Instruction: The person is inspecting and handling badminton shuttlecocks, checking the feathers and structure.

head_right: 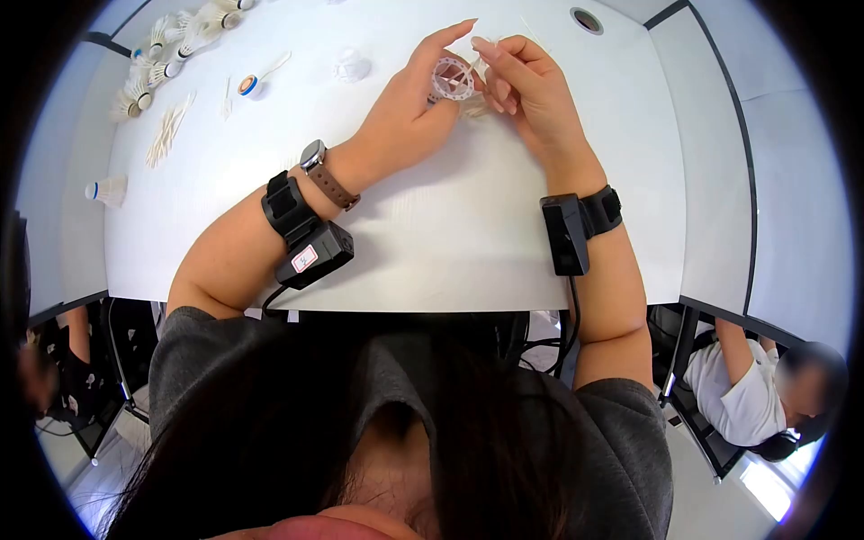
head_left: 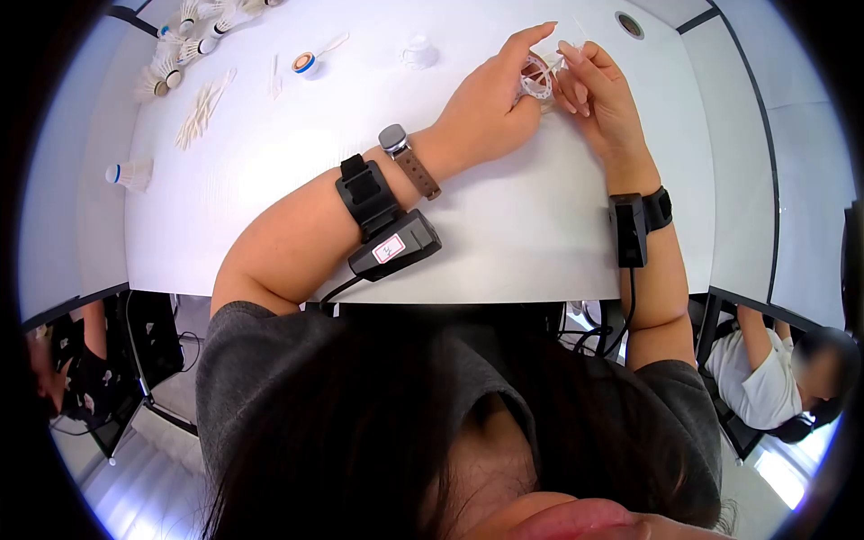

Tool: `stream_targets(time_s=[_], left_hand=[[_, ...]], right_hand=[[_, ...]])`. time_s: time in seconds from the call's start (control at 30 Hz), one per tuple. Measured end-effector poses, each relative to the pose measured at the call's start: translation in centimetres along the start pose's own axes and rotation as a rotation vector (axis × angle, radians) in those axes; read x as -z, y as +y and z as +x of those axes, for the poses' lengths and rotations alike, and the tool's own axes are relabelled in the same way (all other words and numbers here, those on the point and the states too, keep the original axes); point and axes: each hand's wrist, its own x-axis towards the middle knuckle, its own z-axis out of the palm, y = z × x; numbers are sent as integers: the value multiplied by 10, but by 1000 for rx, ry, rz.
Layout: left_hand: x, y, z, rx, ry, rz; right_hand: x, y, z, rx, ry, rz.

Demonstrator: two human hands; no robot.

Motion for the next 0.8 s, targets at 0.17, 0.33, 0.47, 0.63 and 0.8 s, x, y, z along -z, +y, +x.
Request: stream_targets(time_s=[0.17,0.33,0.47,0.63,0.8], left_hand=[[0,-2,0,-1,-1,42],[-1,1,0,-29,60,8],[-1,-4,0,7,87,56],[-1,-4,-1,9,144,119],[4,8,1,160,68,2]], right_hand=[[-3,3,-1,65,70,-61],[-2,9,-1,127,208,-189],[-5,9,0,178,244,-238],[-5,8,0,186,283,-239],[-14,1,-3,164,318,-285]])
